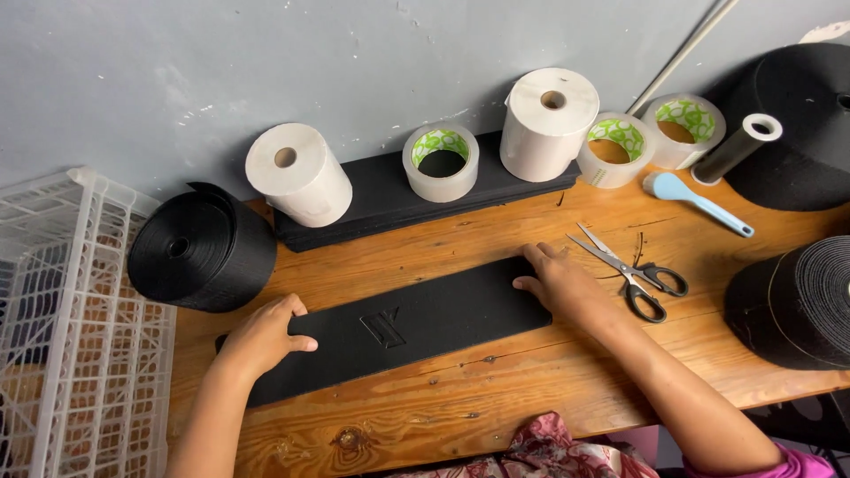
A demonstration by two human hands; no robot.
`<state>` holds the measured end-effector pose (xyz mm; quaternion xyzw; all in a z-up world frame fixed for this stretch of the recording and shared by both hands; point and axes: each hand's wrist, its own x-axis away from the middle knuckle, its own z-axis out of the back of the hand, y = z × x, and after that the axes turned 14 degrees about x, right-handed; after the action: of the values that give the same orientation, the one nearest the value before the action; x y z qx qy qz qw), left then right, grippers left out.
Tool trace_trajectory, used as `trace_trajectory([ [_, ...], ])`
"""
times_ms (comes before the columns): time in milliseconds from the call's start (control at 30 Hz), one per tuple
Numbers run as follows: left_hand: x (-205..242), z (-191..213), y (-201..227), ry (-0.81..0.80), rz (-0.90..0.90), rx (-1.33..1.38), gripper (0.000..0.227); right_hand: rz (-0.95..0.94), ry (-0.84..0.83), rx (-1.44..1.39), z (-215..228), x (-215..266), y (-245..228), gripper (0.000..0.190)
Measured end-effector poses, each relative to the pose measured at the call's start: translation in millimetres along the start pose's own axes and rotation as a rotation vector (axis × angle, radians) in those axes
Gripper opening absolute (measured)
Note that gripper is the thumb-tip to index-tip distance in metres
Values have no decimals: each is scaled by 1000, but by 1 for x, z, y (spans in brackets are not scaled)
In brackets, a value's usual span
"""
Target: The person smooths a black rectangular mat on a wooden table, then uses scissors to trim the edges and corners. They repeatedly lift and rotate the mat to cut along different sides, removing small strips of material.
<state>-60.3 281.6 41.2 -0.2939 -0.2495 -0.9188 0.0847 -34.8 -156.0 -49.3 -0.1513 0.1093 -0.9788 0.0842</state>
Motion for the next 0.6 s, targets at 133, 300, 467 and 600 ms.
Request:
trace_trajectory([
  [133,0,-2,1,6,-24,-2,44,-7,40,73,7,9,-11,45],
  [300,-6,-9,-10,26,-17,5,50,-24,55,147,15,20,-21,44],
  [467,-9,-15,-20,47,-33,-30,54,-2,91,175,1,16,-15,45],
  [600,-6,-24,-12,73,-60,-142,65,36,143,129,0,16,-15,49],
])
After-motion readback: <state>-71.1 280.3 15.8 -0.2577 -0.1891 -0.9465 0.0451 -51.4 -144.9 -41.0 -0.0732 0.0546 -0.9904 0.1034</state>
